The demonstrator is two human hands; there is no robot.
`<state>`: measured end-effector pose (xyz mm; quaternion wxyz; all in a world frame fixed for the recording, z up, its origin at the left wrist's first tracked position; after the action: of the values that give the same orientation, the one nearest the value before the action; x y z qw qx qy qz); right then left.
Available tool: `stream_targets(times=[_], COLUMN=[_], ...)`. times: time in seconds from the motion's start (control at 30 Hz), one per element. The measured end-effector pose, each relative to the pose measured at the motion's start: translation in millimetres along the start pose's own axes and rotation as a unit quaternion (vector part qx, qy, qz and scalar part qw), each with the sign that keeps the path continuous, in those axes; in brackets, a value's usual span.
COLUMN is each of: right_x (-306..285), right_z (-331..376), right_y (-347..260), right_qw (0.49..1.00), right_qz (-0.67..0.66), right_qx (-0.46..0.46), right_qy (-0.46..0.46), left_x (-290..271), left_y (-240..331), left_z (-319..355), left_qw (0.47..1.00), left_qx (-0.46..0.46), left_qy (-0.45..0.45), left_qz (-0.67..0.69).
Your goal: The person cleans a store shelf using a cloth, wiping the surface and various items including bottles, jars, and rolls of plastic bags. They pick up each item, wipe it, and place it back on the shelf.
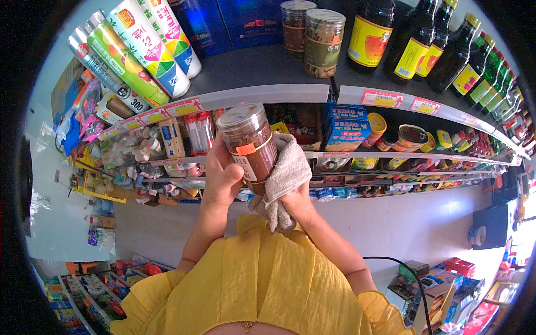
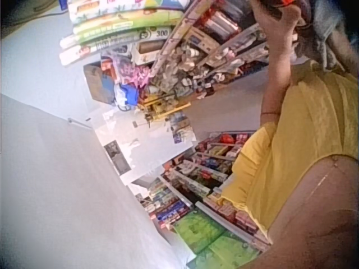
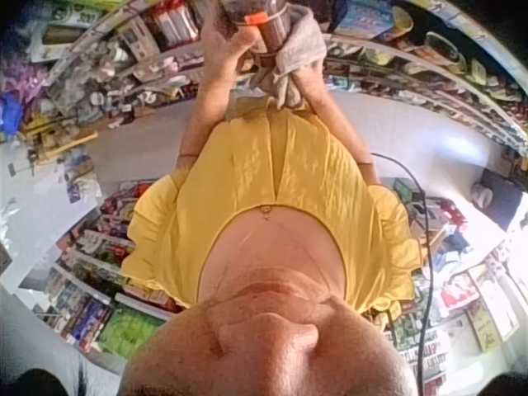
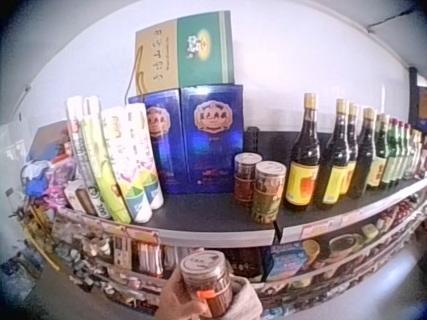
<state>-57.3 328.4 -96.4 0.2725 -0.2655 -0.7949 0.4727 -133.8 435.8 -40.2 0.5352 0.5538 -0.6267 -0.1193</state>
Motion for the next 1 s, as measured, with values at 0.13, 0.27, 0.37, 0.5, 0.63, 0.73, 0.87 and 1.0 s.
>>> stream_targets(times=[0.13, 0.27, 0.37, 0.5, 0.63, 0.73, 0.87, 1.0], right_x=[1, 3, 7, -3, 4, 8, 2, 5], right_z=[9, 8, 1, 3, -19, -6, -7, -5], right_y=[4, 15, 15, 16, -19, -5, -5, -6], right_qw=[0.997, 0.998, 0.979, 0.986, 0.957, 0.996, 0.998, 1.0], right_qz=[0.014, -0.045, -0.175, -0.083, 0.286, 0.09, 0.06, 0.02], right_qx=[0.069, -0.029, 0.058, 0.13, -0.057, -0.022, -0.008, -0.016], right_qy=[0.024, 0.037, 0.083, 0.056, -0.008, -0.011, -0.017, 0.006], left_x=[-9, -6, -13, -16, -4, 2, -3, -9], left_y=[-9, -18, -26, -16, -18, -24, -23, -19], left_z=[6, 2, 2, -1, 1, 1, 6, 4], left_qw=[0.997, 0.998, 1.0, 0.992, 0.973, 0.967, 0.993, 0.996], left_qx=[-0.063, -0.045, -0.022, -0.037, 0.044, 0.164, 0.069, -0.013], left_qy=[0.002, 0.031, 0.004, 0.032, 0.136, 0.104, 0.047, 0.04], left_qz=[-0.036, -0.019, -0.007, 0.12, -0.179, -0.163, -0.081, -0.083])
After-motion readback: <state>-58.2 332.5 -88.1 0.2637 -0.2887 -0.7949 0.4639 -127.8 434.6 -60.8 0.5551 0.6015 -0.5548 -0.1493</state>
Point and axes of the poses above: each hand's wrist, its own z-axis away from the middle knuckle, its own x-axis out of the palm, y = z × x, the point moved 1 cm from there along -z, towards the middle knuckle, and after that the axes turned 6 degrees about z, right-handed, at the moved point
